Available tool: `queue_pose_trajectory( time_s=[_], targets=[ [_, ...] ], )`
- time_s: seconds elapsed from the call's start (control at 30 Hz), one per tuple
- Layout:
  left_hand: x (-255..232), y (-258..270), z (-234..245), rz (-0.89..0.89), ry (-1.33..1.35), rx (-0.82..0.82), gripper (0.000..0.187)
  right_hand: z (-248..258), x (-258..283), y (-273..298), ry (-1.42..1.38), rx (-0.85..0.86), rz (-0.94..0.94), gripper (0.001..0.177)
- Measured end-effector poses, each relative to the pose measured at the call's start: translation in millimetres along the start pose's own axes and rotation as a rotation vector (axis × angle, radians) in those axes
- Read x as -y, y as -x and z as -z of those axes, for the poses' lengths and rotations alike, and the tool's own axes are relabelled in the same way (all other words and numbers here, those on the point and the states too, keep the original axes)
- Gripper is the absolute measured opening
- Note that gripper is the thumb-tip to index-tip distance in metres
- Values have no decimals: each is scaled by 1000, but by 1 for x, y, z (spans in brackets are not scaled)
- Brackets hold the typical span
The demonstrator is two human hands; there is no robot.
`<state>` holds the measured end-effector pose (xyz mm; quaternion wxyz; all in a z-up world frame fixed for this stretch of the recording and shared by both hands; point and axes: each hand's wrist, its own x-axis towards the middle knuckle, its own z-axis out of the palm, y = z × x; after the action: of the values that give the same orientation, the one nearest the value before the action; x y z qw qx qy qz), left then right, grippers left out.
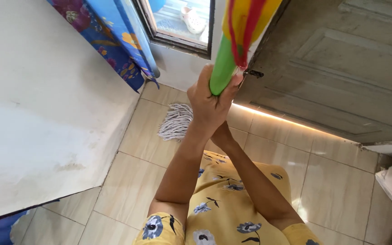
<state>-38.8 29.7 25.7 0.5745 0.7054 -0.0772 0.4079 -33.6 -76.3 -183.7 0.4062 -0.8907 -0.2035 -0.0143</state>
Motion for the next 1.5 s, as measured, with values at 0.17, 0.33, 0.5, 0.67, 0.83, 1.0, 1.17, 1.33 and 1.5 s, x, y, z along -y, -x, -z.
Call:
queue_pose_trajectory(
  time_s=[0.17,0.33,0.5,0.67,0.83,1.0,1.17,1.33,1.5],
  targets=[
    [11,-6,1,-23,70,-24,24,9,-1,8,52,-3,1,39],
    [17,-11,-9,70,141,-31,30,24,-2,11,109,-16,3,35],
    [27,-3,-22,146,354,4,31,40,-8,17,168,-34,-9,33],
    [38,20,-34,194,551,25,33,54,-19,21,233,-48,-31,34],
    [54,43,-44,231,661,47,40,67,-48,27,305,-35,-137,31],
    [57,52,-58,214,692,258,44,80,-73,34,311,-148,-158,34],
    [55,62,-70,264,711,315,40,82,-85,37,321,-118,-229,37],
    [44,55,-68,280,703,357,35,78,-83,37,278,-124,-237,35],
    [37,53,-62,161,444,309,26,70,-56,24,68,-88,-334,58]
  ],
)
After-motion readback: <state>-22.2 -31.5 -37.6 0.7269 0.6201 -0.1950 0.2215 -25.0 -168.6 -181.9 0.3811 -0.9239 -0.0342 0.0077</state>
